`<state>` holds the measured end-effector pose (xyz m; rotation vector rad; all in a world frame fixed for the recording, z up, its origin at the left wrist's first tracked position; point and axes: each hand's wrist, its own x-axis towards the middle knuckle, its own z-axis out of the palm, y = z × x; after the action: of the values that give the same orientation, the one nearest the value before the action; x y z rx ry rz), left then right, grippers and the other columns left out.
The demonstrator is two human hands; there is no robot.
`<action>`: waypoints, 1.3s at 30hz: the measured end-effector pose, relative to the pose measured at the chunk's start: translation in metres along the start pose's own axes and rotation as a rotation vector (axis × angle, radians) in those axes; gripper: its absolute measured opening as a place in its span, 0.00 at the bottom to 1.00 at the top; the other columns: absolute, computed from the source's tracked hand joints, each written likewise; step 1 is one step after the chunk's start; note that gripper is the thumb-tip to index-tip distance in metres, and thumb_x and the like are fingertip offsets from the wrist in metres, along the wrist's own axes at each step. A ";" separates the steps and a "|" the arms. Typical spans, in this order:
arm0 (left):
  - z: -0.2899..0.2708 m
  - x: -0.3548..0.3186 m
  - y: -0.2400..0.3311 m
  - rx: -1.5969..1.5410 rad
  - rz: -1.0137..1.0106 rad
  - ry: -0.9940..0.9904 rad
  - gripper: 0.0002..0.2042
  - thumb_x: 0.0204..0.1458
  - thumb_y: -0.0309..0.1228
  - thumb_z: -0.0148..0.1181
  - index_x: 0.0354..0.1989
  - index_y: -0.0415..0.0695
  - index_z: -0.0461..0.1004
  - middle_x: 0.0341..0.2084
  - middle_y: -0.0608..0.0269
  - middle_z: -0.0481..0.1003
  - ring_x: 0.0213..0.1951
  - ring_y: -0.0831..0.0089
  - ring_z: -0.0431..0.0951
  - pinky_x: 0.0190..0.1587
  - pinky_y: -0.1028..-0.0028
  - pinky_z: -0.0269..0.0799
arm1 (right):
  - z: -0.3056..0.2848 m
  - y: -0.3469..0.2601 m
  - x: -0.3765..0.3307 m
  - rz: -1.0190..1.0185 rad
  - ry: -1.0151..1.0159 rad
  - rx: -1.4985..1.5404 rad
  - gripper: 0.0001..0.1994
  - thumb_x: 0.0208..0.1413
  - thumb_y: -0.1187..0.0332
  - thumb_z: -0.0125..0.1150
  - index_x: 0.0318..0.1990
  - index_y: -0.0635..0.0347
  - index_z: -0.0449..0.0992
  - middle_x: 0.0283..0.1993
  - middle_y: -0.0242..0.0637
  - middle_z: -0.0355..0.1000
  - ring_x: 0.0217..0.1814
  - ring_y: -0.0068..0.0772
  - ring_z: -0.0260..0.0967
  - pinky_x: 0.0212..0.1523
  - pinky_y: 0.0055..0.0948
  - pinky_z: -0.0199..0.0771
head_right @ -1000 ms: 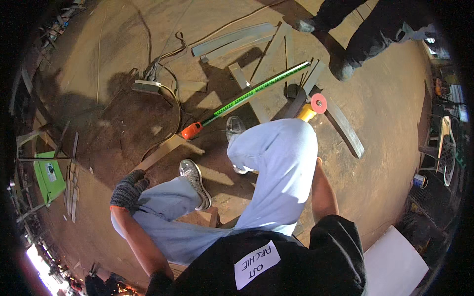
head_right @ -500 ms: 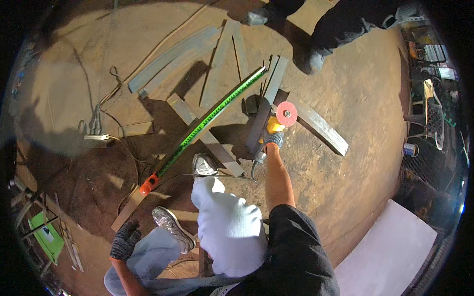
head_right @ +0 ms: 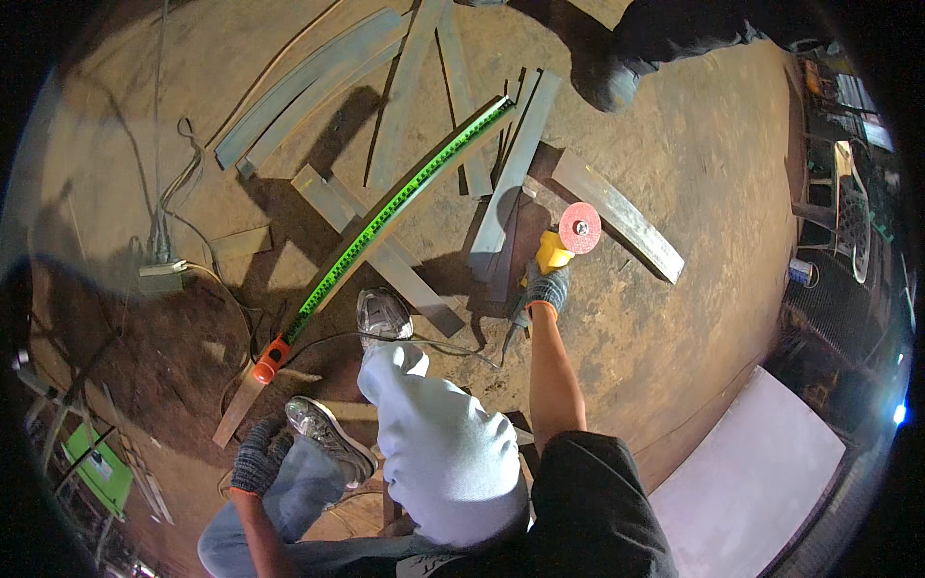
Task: The person measures and cuts metal bars using a tape measure and an angle grinder. They then fit the cut bars into a large metal grate structure, adjusting them to ensure proper alignment.
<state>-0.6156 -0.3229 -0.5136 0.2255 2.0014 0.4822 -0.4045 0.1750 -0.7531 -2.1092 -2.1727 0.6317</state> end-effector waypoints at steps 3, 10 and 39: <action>0.006 -0.005 -0.001 -0.041 -0.031 0.029 0.20 0.49 0.35 0.58 0.50 0.40 0.69 0.46 0.48 0.72 0.50 0.55 0.71 0.52 0.65 0.65 | -0.042 -0.071 -0.037 -0.008 -0.097 -0.504 0.27 0.40 0.54 0.65 0.44 0.63 0.70 0.45 0.50 0.70 0.47 0.52 0.68 0.45 0.43 0.69; 0.013 0.007 -0.027 -0.047 0.039 0.036 0.21 0.50 0.39 0.56 0.49 0.40 0.70 0.46 0.47 0.72 0.49 0.53 0.71 0.52 0.65 0.65 | 0.043 -0.108 0.078 -0.870 -0.080 -1.351 0.20 0.49 0.68 0.48 0.52 0.55 0.69 0.53 0.43 0.67 0.59 0.44 0.60 0.58 0.37 0.59; 0.001 0.204 -0.013 0.238 0.127 0.071 0.23 0.47 0.48 0.58 0.49 0.49 0.69 0.47 0.56 0.72 0.51 0.58 0.70 0.53 0.60 0.65 | 0.022 -0.298 -0.193 -0.822 -1.174 0.220 0.12 0.54 0.72 0.57 0.45 0.66 0.74 0.33 0.38 0.75 0.32 0.25 0.73 0.34 0.23 0.75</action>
<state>-0.7081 -0.2609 -0.6854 0.4915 2.1221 0.3342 -0.6804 -0.0132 -0.6303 -0.4904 -2.8316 2.1220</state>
